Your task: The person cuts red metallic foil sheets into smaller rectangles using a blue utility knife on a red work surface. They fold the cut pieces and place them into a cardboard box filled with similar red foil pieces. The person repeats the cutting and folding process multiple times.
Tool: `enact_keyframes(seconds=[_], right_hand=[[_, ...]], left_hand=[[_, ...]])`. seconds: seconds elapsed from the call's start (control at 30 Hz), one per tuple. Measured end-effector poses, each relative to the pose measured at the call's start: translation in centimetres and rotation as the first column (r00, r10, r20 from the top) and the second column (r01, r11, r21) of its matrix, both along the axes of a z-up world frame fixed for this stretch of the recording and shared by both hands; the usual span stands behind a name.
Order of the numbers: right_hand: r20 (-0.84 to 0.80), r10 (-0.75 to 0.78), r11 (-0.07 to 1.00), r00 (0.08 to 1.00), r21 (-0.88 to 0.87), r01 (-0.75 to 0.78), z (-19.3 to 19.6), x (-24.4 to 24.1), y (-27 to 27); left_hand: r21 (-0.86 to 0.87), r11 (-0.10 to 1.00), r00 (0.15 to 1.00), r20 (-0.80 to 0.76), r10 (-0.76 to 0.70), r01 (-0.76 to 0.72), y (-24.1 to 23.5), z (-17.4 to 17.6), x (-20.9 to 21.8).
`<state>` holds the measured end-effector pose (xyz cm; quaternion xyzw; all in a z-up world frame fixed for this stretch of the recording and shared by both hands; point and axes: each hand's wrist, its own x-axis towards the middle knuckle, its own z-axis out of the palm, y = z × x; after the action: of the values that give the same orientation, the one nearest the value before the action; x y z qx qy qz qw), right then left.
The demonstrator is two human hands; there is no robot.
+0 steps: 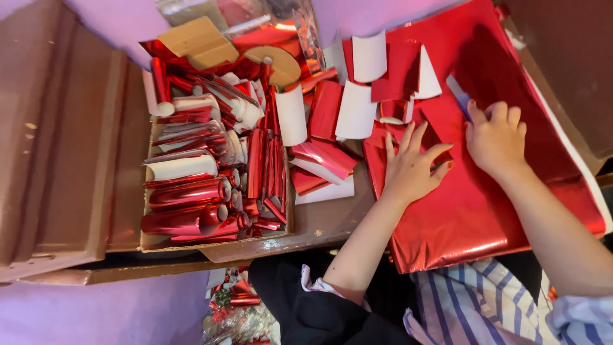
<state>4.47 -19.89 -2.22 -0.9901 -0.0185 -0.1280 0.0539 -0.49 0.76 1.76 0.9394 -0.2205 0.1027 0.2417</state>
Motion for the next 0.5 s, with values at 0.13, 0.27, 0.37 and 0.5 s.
enact_keyframes(seconds=[0.13,0.27,0.37,0.5], right_hand=[[-0.175,-0.073,0.996,0.982,0.031,0.079,0.8,-0.3,0.9],[-0.195,-0.098,0.995,0.976,-0.002,0.1,1.2,0.0,1.3],[-0.303,-0.136,0.99,0.943,-0.003,0.142,2.9,-0.1,2.0],[-0.401,-0.188,0.976,0.897,0.023,0.215,5.0,0.0,3.1]], left_hand=[[0.137,0.989,0.998,-0.01,0.064,-0.062,-0.8,-0.5,0.3],[0.405,0.913,0.925,-0.365,0.104,0.057,-0.5,1.3,1.6],[0.456,0.89,0.959,-0.25,0.132,-0.003,1.3,-1.8,2.8],[0.201,0.979,0.995,-0.08,0.056,-0.039,4.5,-1.2,1.5]])
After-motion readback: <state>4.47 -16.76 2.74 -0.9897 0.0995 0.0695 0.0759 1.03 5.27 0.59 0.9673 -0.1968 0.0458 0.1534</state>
